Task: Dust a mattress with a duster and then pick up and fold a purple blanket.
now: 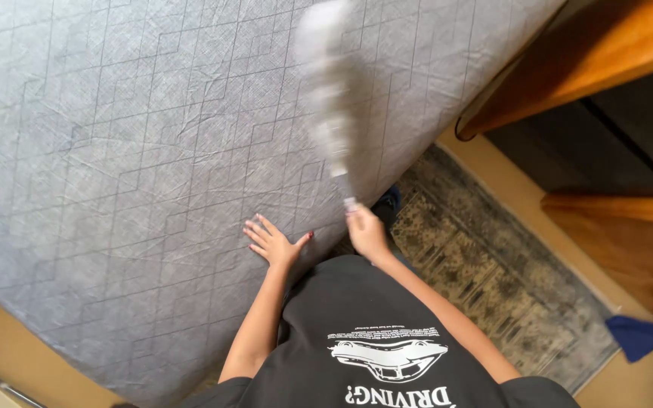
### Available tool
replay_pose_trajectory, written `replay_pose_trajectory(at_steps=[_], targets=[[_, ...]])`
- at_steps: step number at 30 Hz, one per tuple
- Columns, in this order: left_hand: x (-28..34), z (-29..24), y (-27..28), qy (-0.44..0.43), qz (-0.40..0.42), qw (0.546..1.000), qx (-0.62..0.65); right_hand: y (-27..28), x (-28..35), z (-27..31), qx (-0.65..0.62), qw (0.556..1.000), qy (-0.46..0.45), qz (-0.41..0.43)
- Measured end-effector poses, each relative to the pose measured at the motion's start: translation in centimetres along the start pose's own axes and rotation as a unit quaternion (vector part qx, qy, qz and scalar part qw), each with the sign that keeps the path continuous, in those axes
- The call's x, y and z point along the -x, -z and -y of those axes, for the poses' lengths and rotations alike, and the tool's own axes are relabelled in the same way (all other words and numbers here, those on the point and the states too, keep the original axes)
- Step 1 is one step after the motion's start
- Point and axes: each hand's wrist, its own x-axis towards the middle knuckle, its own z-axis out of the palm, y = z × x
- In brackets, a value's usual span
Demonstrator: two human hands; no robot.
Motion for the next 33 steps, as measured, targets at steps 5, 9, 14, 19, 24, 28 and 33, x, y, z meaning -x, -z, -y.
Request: replay_pose_trajectory(at_steps=[5,9,14,19,24,28,33], targets=[[-3.3,-6.5,-5.7,-0.066,-0.016,0.998,-0.018,1.3,-9.3,3.4,0.097,0.955,-0.02,0.279],[-2.0,-15.4,-4.5,-0.093,0.002,0.996,-0.016,7.1,-15.9,-0.1,0.049,0.943,-0.08,0.321],[-2.9,-20.9,-5.6,-0.061,0.022,0.997,-0.042,25.5,-18.2,-3.0,-0.193,0.915,-0.351,0.036],[-4.0,-22.4,-5.9,-0.008,0.071,0.996,-0.052,30.2,-19.7,-3.0,-0.271,0.875,-0.337,-0.22],[-4.1,-24.6,-4.2,0.066,0.114,0.991,-0.027,22.2,-18.6,3.2,-0.057,0.973,-0.223,0.003],[-4.3,-25.6,-3.8,0.091,0.128,0.987,-0.033,18.0,-20.0,-2.2,-0.041,0.959,-0.15,0.239],[-4.0,-25.5,-3.4,0.105,0.153,0.982,-0.038,19.9,-24.7,2.8,0.129,0.913,-0.069,0.381]])
